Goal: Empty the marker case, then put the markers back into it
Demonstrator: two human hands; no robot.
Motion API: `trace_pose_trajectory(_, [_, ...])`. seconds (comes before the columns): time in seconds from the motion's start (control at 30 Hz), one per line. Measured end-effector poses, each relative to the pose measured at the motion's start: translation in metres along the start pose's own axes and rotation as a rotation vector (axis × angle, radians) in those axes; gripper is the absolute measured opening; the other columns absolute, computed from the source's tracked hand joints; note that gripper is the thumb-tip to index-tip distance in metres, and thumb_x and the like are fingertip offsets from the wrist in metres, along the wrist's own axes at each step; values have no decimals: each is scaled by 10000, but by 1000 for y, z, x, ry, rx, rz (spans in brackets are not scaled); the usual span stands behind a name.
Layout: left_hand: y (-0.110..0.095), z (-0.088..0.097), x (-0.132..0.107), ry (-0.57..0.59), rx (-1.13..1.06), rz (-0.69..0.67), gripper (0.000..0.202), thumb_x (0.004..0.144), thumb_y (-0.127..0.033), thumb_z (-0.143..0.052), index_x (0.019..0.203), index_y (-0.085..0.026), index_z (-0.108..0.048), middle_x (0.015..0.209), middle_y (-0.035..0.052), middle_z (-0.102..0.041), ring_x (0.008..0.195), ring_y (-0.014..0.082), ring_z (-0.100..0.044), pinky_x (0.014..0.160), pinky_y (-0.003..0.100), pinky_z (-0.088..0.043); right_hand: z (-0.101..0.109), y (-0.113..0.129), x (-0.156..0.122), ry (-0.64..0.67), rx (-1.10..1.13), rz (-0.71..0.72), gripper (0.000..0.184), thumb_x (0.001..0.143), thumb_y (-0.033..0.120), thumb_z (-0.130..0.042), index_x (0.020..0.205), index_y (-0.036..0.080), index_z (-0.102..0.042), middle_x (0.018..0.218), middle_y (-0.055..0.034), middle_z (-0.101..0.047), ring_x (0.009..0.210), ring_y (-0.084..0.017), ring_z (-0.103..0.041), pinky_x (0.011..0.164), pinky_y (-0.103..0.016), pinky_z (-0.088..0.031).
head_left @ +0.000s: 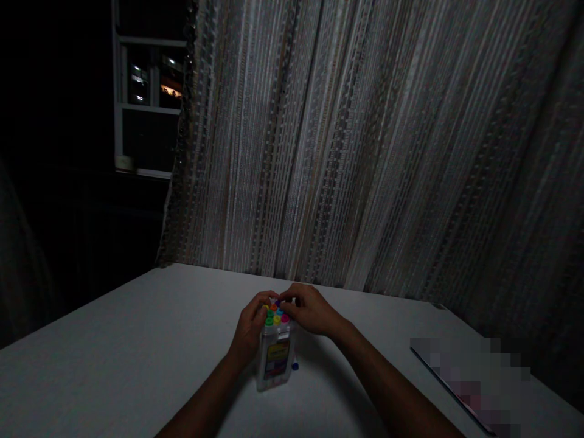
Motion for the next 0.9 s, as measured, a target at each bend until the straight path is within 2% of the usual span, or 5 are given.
trace_pose_trajectory(0.33, [5,1,-1,-15,-23,11,292,813,-422,-432,939,-177,-528,991,65,-568,892,204,-553,763,307,-451,-2,2,-2,-5,10,12,254,773,173,-494,930,154,-692,831,-58,-633,739,-144,-551,670,-241,-402])
trace_pose_trajectory(0.47, [-4,8,-1,-71,114,-88,227,823,-382,-432,816,-186,-547,1034,66,-534,975,209,-512,822,313,-414,-2,1,-2,0,31,13,263,778,159,-472,920,160,-692,845,-57,-632,742,-141,-554,683,-242,-404])
trace_pose_trajectory(0.6, [-9,8,1,-54,232,-125,285,826,-397,-413,743,-181,-580,1046,80,-520,1006,227,-496,811,322,-415,0,-1,-2,-19,31,-8,264,774,150,-467,923,149,-685,843,-56,-632,720,-135,-547,675,-238,-402])
trace_pose_trajectory(0.9, [-6,12,1,-87,264,-123,311,815,-416,-406,820,-180,-610,1018,87,-537,1018,232,-493,882,350,-394,2,-7,-4,-55,30,-56,176,779,146,-487,739,137,-659,751,-33,-605,672,-120,-521,631,-223,-385])
Point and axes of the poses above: each hand's wrist, its own x-axis towards the middle knuckle, its own z-axis out of the back of the hand, y = z × x, the point moved 9 cm from there along x, towards the middle knuckle
